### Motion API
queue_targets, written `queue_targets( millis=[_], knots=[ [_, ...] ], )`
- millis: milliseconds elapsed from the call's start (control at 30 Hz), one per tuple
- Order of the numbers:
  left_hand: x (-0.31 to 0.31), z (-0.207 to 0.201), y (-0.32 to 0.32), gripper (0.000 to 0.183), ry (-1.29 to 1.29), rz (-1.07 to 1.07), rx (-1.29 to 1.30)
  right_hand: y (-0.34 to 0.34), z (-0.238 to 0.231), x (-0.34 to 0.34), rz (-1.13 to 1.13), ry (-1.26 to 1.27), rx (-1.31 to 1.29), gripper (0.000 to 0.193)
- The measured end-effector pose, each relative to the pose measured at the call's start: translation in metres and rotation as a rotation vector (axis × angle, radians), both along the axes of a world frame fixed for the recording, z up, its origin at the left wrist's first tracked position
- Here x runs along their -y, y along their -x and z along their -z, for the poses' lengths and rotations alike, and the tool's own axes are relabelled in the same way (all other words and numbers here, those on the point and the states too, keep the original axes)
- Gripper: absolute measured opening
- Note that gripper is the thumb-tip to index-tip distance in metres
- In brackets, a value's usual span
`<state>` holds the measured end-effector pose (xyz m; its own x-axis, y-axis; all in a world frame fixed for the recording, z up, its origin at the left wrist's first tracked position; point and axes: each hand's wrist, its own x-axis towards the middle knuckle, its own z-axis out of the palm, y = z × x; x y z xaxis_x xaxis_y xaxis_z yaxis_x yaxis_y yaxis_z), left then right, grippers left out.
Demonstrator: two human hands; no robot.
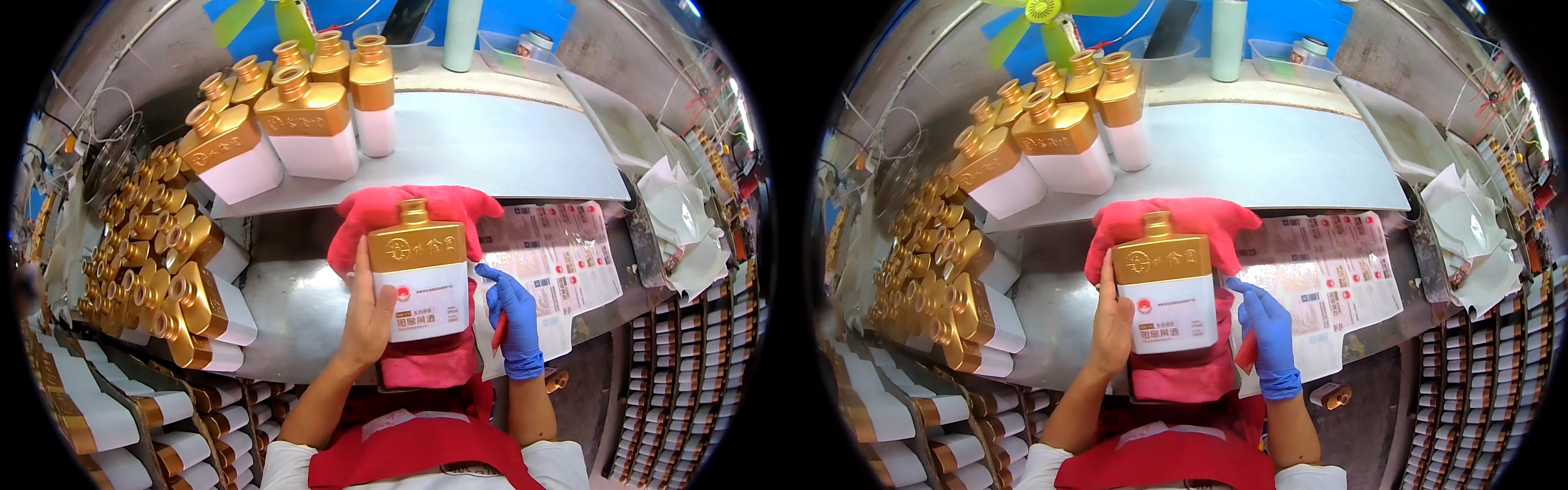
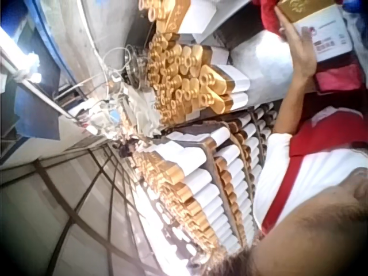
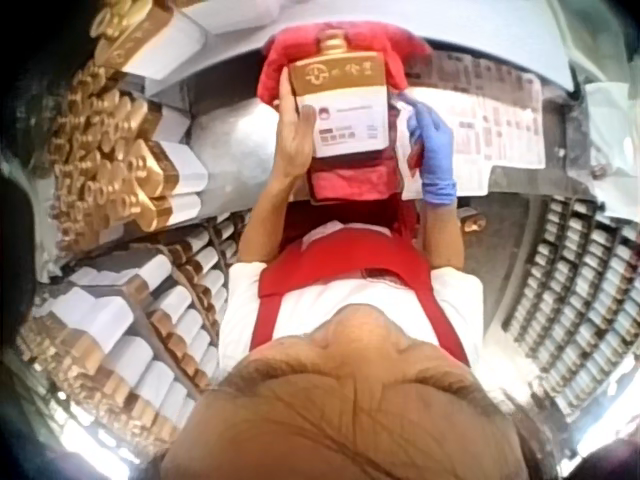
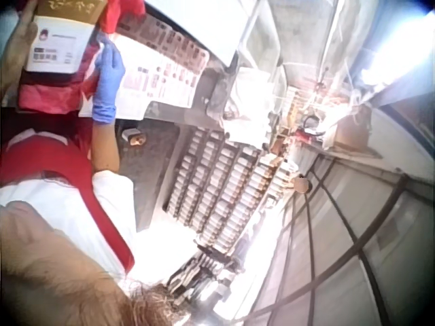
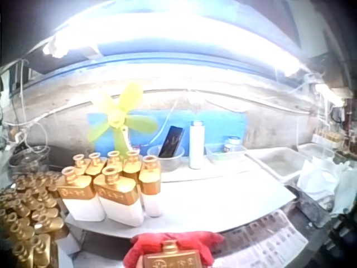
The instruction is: The person applies adhesive labels to white and gold bottles. They pick up a bottle, align a label from a sheet, and smooth it onto the bottle's surface. The person then places the labeled bottle aside and repeats the process with another bottle.
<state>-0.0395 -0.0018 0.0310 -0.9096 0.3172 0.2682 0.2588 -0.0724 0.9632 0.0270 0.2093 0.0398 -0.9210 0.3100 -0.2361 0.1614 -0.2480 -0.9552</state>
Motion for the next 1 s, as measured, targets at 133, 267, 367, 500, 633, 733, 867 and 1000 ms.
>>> queue_targets(
  millis=[133,267,367,500,633,733,867,1000],
  knots=[
    [-0.007,-0.002,-0.002,0.071,0.065,-0.02,0.01,-0.003,0.003,0.0,-0.026,-0.044,0.031,0.034],
    [-0.003,0.001,0.001,0.066,-0.023,0.012,0.05,-0.005,0.003,0.003,-0.082,-0.003,0.062,0.031],
    [0.004,0.005,0.001,0.07,-0.171,0.035,0.157,-0.005,0.006,0.003,-0.111,-0.015,0.08,0.034],
    [0.009,0.007,0.002,0.074,-0.026,0.056,-0.007,-0.004,0.005,0.014,-0.09,-0.13,0.034,0.044],
    [-0.001,-0.006,-0.004,0.074,0.105,0.053,-0.014,0.0,0.005,0.026,-0.081,-0.299,-0.018,0.057],
    [-0.002,-0.004,-0.005,0.077,0.09,0.052,0.028,0.001,0.007,0.033,-0.053,-0.35,-0.021,0.063],
    [0.0,-0.002,-0.002,0.078,0.101,0.062,0.018,0.001,0.006,0.035,-0.046,-0.389,-0.019,0.064],
    [0.0,-0.005,-0.001,0.077,0.131,0.064,0.008,0.002,0.007,0.035,-0.04,-0.4,-0.022,0.065]
  ],
)
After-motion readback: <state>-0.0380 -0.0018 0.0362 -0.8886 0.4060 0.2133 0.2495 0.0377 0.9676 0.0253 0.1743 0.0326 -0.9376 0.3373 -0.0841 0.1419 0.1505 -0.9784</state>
